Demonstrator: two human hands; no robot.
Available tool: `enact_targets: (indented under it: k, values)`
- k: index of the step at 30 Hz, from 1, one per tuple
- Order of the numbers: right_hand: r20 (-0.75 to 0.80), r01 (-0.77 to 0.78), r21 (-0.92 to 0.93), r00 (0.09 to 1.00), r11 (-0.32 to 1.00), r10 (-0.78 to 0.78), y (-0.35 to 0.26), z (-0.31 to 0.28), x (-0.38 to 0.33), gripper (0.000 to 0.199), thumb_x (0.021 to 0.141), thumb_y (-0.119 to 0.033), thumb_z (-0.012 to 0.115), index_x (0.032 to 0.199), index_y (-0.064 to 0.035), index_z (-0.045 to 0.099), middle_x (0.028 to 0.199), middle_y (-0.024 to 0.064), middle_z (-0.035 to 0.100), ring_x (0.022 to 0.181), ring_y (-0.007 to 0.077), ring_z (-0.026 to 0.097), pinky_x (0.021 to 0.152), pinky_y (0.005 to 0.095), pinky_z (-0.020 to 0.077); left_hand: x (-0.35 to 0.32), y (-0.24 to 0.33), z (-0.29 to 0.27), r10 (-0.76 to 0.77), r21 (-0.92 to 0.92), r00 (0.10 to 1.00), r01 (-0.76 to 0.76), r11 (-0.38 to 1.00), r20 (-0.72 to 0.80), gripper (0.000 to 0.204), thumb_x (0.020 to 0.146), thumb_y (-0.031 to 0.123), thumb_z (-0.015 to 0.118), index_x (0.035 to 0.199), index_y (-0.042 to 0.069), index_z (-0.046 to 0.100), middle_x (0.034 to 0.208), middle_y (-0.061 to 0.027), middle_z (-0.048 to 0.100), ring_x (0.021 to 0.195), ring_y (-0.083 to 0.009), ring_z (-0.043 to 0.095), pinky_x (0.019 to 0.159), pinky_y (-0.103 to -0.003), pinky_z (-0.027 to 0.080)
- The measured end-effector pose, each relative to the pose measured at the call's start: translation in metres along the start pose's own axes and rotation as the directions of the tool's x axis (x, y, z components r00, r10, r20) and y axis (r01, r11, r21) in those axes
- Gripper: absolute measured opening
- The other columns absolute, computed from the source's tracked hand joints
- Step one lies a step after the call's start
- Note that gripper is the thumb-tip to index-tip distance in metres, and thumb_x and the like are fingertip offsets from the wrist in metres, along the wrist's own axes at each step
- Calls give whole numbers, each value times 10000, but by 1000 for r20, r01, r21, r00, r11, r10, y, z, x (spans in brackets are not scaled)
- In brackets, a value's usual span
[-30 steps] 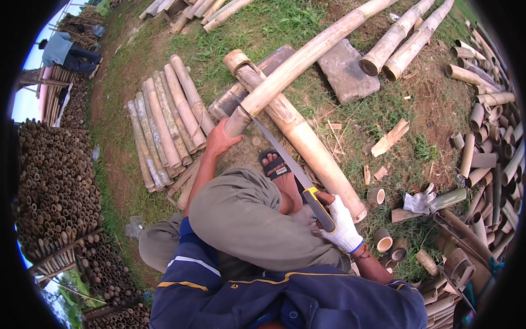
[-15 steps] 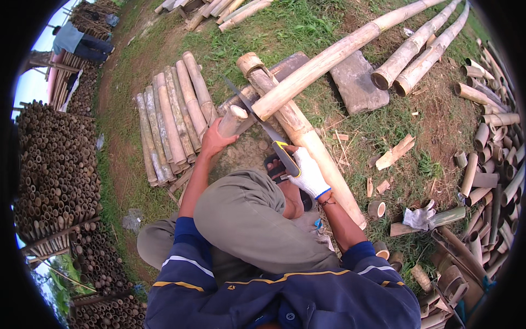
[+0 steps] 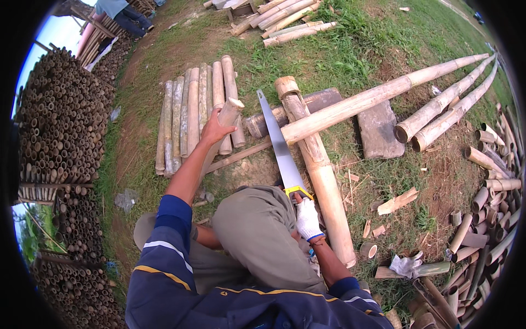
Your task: The person uses a hand saw to cut long bamboo poles into shorter sections. They repeatedly position each pole on a wooden support, saw through it, and place the cut pieces aside. The work continues with multiple poles in an outdoor yard area.
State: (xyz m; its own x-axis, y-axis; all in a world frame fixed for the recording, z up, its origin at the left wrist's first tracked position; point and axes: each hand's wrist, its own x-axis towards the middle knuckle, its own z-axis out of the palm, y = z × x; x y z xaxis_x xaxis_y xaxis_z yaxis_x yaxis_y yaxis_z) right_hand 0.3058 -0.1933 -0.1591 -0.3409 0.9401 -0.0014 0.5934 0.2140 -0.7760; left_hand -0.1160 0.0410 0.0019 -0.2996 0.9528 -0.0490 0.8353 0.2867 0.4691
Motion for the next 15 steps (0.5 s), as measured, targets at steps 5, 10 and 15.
enact_targets:
  k: [5, 10, 15]
  values:
    - [-2, -1, -10, 1000, 1000, 1, 11, 29, -4, 572, 1092, -127, 501, 1664, -149, 489, 1219, 230, 606, 1117, 414, 577, 1014, 491, 472, -4, -1, 30, -60, 39, 996, 57, 998, 66, 1147, 691, 475, 995, 1623, 138, 418, 1445, -219, 703, 1338, -409, 674, 1118, -499, 529]
    - [-74, 42, -143, 996, 989, -53, 12, 21, -4, 553, 1088, -160, 540, 1640, -142, 515, 1223, 216, 619, 1111, 400, 586, 997, 486, 474, 1, 15, 68, -61, 70, 993, 54, 996, 101, 1182, 680, 477, 1001, 1646, 146, 405, 1476, -224, 684, 1352, -401, 666, 1118, -507, 529]
    - [-42, 33, -107, 998, 994, -38, -4, 19, -9, 551, 1084, -150, 546, 1634, -135, 515, 1232, 212, 621, 1120, 390, 590, 1000, 479, 479, 8, -25, 48, 130, 102, 979, -147, 984, 157, 1204, 668, 470, 1006, 1656, 147, 400, 1484, -226, 663, 1362, -412, 648, 1125, -511, 524]
